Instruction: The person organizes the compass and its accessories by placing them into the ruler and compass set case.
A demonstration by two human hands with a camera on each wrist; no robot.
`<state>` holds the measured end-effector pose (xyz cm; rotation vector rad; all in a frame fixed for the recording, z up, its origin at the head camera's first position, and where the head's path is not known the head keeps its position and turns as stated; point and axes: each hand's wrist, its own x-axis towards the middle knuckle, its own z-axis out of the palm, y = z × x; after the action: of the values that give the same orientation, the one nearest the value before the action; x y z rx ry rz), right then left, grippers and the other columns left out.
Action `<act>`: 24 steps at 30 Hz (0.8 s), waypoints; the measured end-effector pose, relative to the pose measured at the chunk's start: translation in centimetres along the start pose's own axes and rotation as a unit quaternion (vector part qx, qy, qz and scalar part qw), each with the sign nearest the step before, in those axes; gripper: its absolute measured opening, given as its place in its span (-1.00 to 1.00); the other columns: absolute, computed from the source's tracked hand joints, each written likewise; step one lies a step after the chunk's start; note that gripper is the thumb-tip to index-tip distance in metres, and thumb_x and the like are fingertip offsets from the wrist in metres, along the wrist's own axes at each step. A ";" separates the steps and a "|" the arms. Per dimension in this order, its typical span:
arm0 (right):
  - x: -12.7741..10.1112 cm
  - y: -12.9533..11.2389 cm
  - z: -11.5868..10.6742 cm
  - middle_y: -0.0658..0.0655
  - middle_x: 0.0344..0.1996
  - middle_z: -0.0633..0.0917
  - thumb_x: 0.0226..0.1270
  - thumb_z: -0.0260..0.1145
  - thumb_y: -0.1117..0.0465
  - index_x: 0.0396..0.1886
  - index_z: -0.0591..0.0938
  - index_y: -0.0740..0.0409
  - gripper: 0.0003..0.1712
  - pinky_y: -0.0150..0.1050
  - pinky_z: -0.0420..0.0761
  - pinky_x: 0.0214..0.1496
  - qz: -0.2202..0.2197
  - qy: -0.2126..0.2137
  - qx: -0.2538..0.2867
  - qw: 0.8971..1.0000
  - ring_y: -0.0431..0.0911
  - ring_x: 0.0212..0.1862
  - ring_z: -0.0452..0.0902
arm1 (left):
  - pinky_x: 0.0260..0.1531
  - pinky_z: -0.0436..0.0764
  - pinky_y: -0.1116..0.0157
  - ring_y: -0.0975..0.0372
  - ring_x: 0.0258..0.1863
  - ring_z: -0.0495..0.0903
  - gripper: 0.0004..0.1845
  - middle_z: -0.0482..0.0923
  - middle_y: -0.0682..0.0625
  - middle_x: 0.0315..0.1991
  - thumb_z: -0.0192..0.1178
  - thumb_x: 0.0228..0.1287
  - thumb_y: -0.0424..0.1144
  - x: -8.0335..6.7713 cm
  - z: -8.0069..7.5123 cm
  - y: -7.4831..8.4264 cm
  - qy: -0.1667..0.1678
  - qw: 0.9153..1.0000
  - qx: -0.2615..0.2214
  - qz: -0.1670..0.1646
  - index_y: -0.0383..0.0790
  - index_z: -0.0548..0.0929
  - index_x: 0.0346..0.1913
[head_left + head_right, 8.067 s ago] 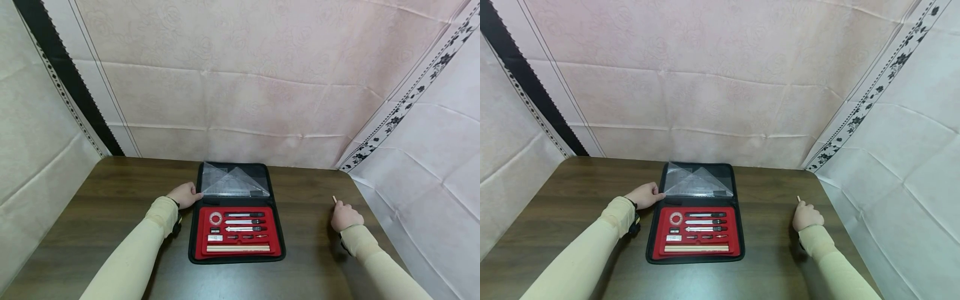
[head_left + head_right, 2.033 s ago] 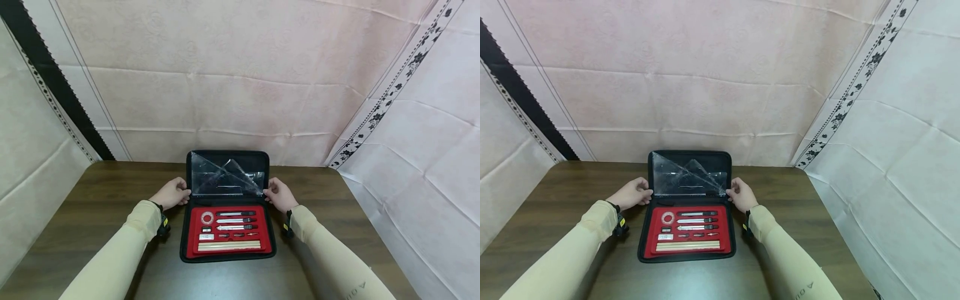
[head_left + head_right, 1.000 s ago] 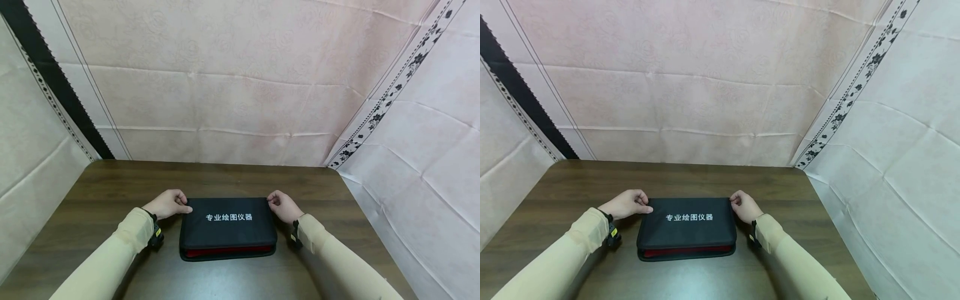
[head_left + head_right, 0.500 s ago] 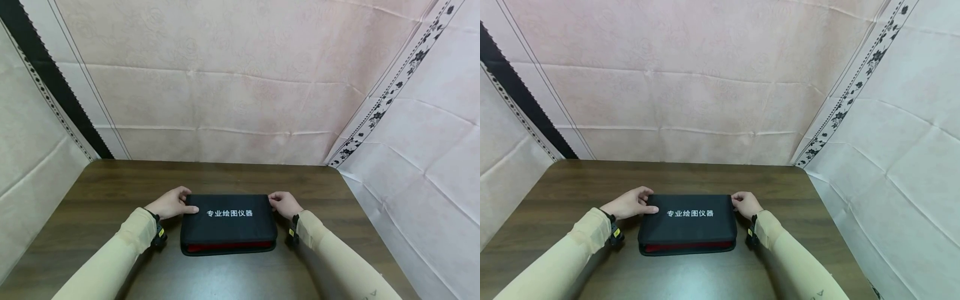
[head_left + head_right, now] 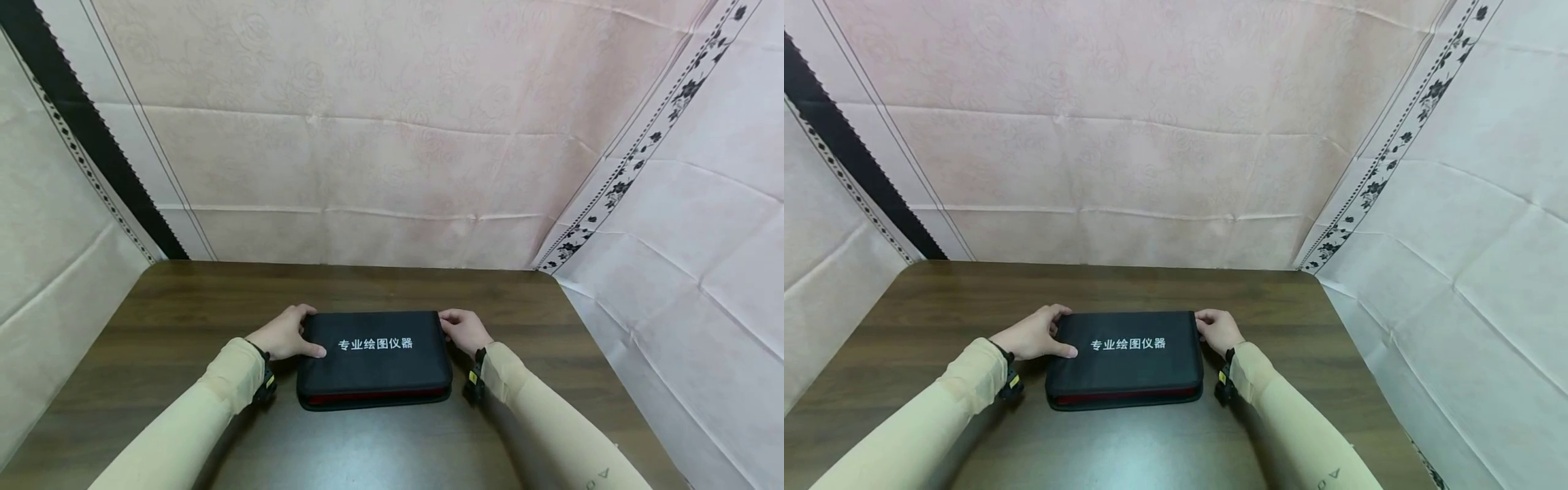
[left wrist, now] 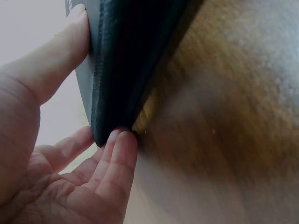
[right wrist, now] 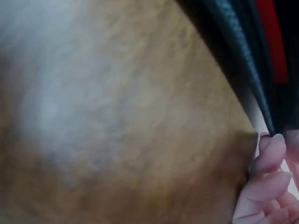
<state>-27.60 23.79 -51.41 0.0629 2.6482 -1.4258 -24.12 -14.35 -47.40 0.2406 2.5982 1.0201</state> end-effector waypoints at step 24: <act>0.4 -0.2 -0.8 0.12 -0.42 0.56 0.45 0.19 0.23 -0.12 0.63 0.15 -0.86 -0.23 0.46 -0.44 0.024 -0.054 -0.006 0.998 -0.02 -0.46 0.47 | 0.01 0.47 0.03 0.02 -0.04 0.45 0.02 0.30 -0.27 0.17 0.56 -0.13 0.00 0.3 -0.1 -0.5 -0.005 1.000 0.019 0.017 -0.36 0.25 0.34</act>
<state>-28.10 24.35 -50.87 0.0459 2.5498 -1.3589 -24.42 -14.66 -47.74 0.2985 2.6146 0.9799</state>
